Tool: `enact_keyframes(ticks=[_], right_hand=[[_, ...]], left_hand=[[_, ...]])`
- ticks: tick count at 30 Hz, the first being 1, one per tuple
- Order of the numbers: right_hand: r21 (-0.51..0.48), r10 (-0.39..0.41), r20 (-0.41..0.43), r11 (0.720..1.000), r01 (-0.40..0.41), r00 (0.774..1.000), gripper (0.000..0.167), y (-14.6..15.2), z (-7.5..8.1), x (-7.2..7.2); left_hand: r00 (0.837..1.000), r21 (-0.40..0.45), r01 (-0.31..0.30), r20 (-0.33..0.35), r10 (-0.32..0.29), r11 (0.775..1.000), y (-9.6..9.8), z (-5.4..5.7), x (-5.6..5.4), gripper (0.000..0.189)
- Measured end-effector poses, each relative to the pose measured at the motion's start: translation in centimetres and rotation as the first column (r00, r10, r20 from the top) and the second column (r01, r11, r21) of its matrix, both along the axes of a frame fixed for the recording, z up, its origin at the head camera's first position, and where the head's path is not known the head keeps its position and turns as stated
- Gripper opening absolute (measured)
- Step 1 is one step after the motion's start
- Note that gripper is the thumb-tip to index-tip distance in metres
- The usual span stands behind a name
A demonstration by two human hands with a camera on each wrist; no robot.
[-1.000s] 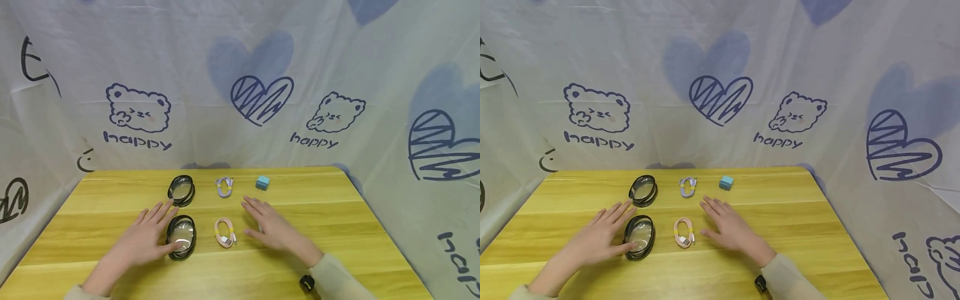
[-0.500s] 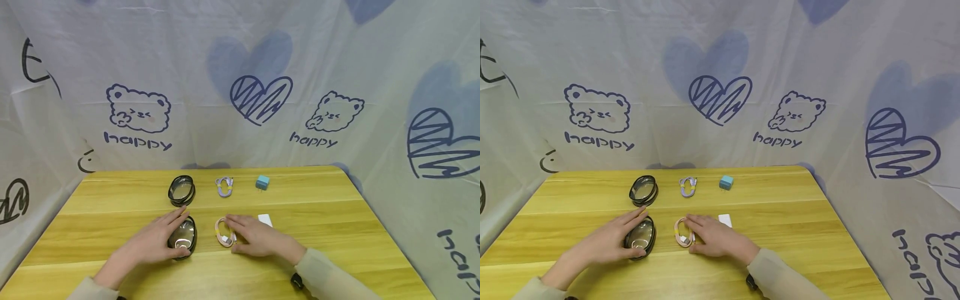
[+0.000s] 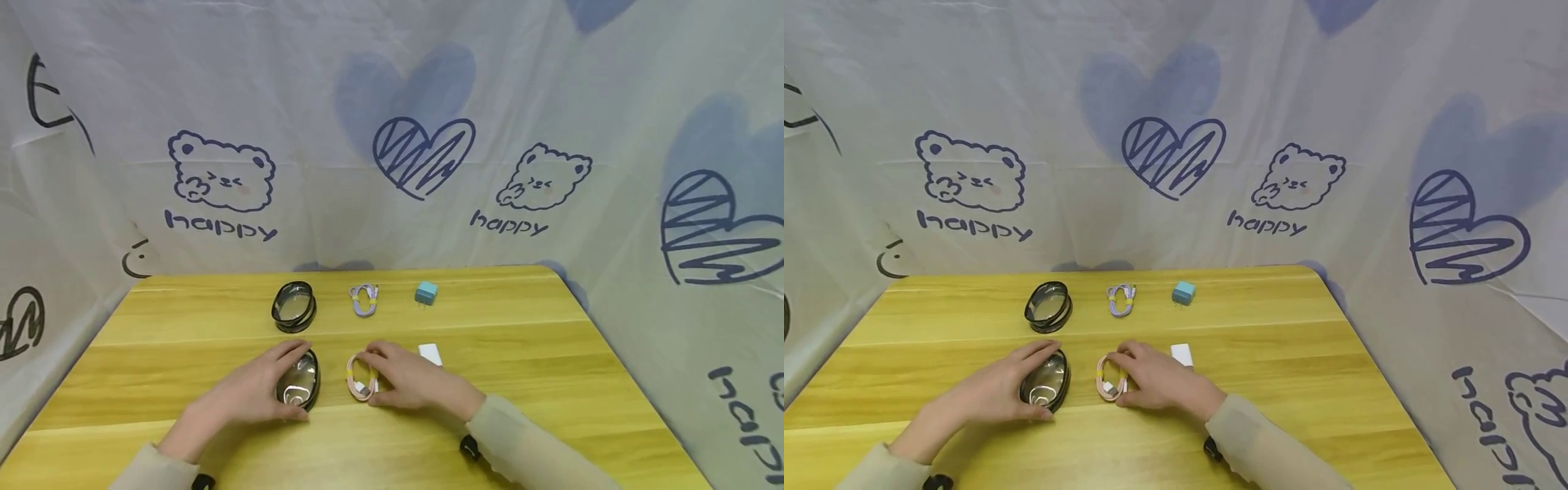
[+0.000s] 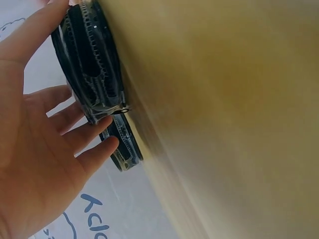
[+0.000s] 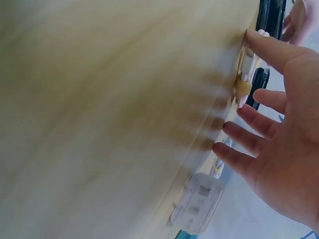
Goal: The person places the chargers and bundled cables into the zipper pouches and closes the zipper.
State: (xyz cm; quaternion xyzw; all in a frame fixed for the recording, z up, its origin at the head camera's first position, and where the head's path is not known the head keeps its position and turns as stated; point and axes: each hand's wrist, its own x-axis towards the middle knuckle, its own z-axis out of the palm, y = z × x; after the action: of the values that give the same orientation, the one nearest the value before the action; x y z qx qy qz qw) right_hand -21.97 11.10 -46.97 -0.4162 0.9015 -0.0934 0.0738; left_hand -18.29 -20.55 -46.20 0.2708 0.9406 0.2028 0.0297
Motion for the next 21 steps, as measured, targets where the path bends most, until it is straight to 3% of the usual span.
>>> enact_keyframes(ticks=[6,13,21], right_hand=[[-0.026,-0.039,0.057,0.999,0.04,0.998,0.091,-0.9,0.3,-0.1],[-0.051,-0.062,0.13,0.996,0.069,0.99,0.087,-1.7,0.6,-0.4],[-0.175,-0.101,0.223,0.974,0.142,0.969,0.085,-2.0,0.3,-0.5]], left_hand=[[0.994,0.084,-0.029,0.109,0.02,0.996,0.2,0.6,-0.4,0.116],[0.971,0.149,-0.075,0.237,0.038,0.986,0.0,1.3,-0.6,0.123],[0.964,0.207,-0.101,0.263,0.044,0.973,-0.1,1.5,-0.7,0.121]])
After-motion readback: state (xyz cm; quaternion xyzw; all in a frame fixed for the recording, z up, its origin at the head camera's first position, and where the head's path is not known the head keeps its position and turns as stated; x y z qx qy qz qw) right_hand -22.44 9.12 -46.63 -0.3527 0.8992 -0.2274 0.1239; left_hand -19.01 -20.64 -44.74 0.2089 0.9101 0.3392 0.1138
